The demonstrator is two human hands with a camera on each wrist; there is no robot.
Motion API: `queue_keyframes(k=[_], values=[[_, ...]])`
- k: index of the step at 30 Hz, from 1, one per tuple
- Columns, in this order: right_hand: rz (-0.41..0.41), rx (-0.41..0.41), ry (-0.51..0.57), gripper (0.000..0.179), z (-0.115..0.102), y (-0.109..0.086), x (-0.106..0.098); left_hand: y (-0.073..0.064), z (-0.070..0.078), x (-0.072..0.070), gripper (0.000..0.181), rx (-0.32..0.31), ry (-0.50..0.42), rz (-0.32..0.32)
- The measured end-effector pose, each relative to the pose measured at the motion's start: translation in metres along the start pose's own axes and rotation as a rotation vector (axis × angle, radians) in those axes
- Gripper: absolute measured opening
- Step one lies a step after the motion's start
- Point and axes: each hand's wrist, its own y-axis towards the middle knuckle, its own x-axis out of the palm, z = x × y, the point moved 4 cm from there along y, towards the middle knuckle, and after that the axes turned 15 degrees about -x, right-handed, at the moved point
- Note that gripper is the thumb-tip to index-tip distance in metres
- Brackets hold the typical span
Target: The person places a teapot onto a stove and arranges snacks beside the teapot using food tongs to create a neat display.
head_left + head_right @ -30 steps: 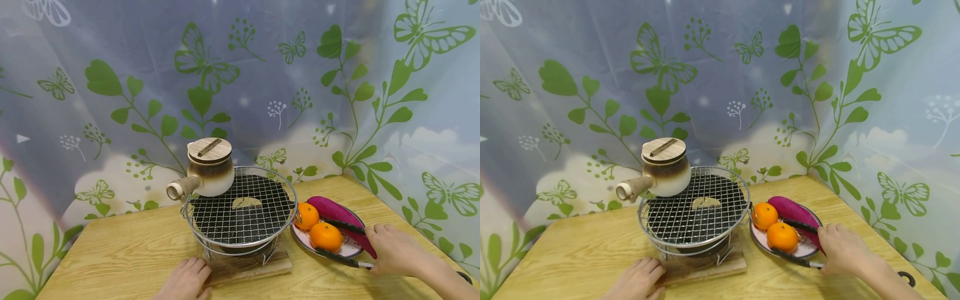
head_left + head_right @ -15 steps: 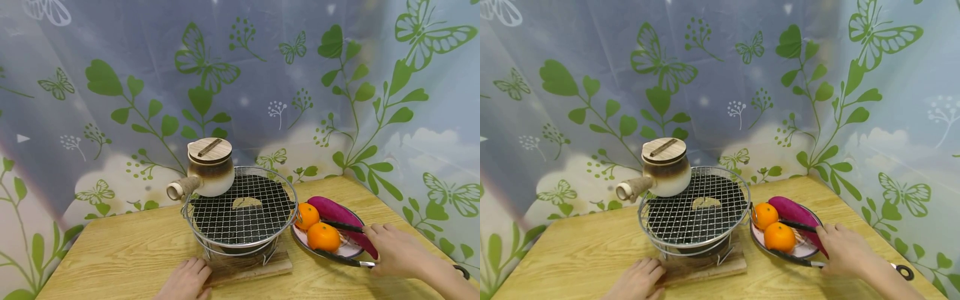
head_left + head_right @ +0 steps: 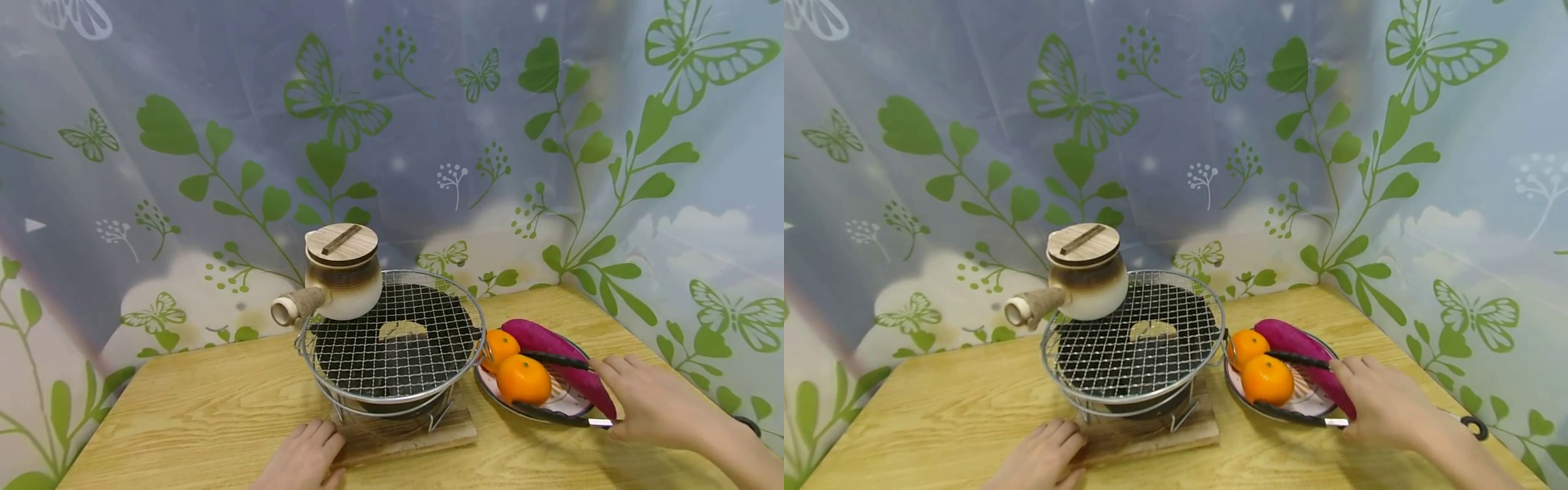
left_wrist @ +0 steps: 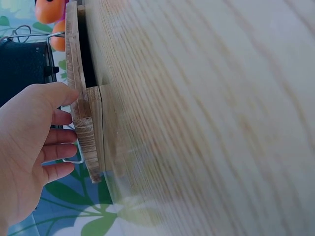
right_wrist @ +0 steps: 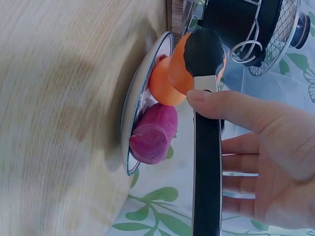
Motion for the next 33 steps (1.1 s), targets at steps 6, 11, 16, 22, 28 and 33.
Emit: queue_keyframes(k=[6, 11, 16, 22, 28, 33], values=[[-0.008, 0.032, 0.018, 0.086, 0.003, -0.001, -0.004, -0.001, -0.001, 0.0, 0.029, 0.003, -0.003, -0.001], [0.009, 0.053, -0.012, 0.088, 0.005, -0.001, -0.013, -0.001, 0.0, 0.0, 0.03, -0.007, -0.007, -0.012], [0.008, 0.085, -0.043, 0.09, 0.009, 0.0, -0.024, 0.0, 0.0, 0.0, 0.03, -0.019, -0.013, -0.037], [0.008, 0.094, -0.094, 0.092, 0.011, 0.003, -0.04, -0.001, 0.001, 0.001, 0.03, -0.007, -0.008, -0.006], [0.002, 0.097, -0.118, 0.094, 0.012, 0.007, -0.052, -0.001, 0.001, -0.001, 0.03, -0.002, -0.01, 0.016], [0.002, 0.107, -0.118, 0.092, 0.011, 0.008, -0.059, -0.001, 0.001, -0.001, 0.029, -0.001, -0.009, 0.009]])
